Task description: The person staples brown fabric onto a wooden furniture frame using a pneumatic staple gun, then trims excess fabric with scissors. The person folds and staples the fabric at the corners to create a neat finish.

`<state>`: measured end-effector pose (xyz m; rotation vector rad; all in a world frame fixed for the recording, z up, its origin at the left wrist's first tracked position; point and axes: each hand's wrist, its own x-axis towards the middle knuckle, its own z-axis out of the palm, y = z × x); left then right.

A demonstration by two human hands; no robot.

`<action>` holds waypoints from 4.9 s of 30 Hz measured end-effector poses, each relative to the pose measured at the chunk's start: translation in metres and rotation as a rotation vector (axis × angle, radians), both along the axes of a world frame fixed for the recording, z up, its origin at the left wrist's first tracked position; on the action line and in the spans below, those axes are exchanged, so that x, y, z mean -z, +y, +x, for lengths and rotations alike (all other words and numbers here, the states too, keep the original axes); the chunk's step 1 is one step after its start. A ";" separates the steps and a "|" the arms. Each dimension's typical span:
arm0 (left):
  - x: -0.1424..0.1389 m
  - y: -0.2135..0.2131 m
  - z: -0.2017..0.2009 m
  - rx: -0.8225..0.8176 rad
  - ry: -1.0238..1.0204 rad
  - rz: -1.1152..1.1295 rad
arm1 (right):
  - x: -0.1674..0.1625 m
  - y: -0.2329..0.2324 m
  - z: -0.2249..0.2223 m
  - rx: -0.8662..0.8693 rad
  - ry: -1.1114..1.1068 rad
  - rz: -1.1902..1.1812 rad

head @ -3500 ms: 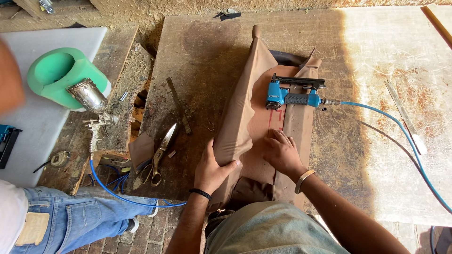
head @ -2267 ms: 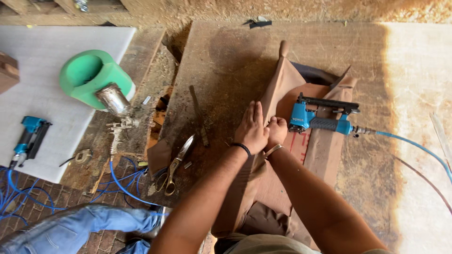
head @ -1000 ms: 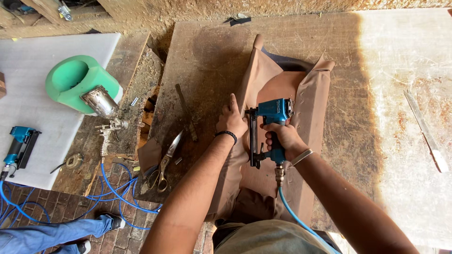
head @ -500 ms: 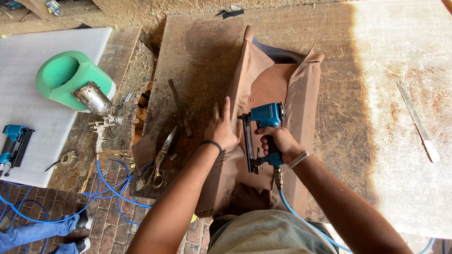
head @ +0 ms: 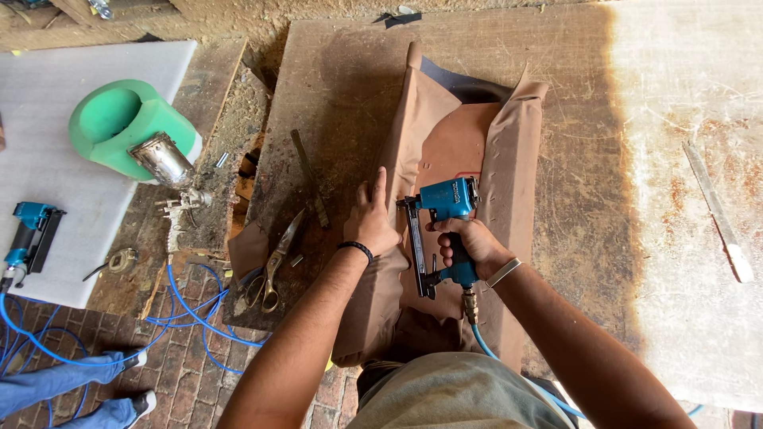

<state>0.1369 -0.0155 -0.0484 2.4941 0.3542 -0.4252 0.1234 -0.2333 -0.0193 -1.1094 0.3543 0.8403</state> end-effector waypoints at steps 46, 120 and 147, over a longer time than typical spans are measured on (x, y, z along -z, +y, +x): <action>0.032 0.041 -0.140 -0.129 -0.286 -0.811 | 0.085 0.084 -0.031 0.400 -0.130 0.087; -0.004 0.019 -0.072 -0.042 -0.126 0.088 | -0.025 0.032 0.080 -1.091 -0.998 -1.525; -0.003 0.032 -0.052 -0.041 0.022 0.047 | -0.014 0.041 0.070 -1.638 -1.061 -1.555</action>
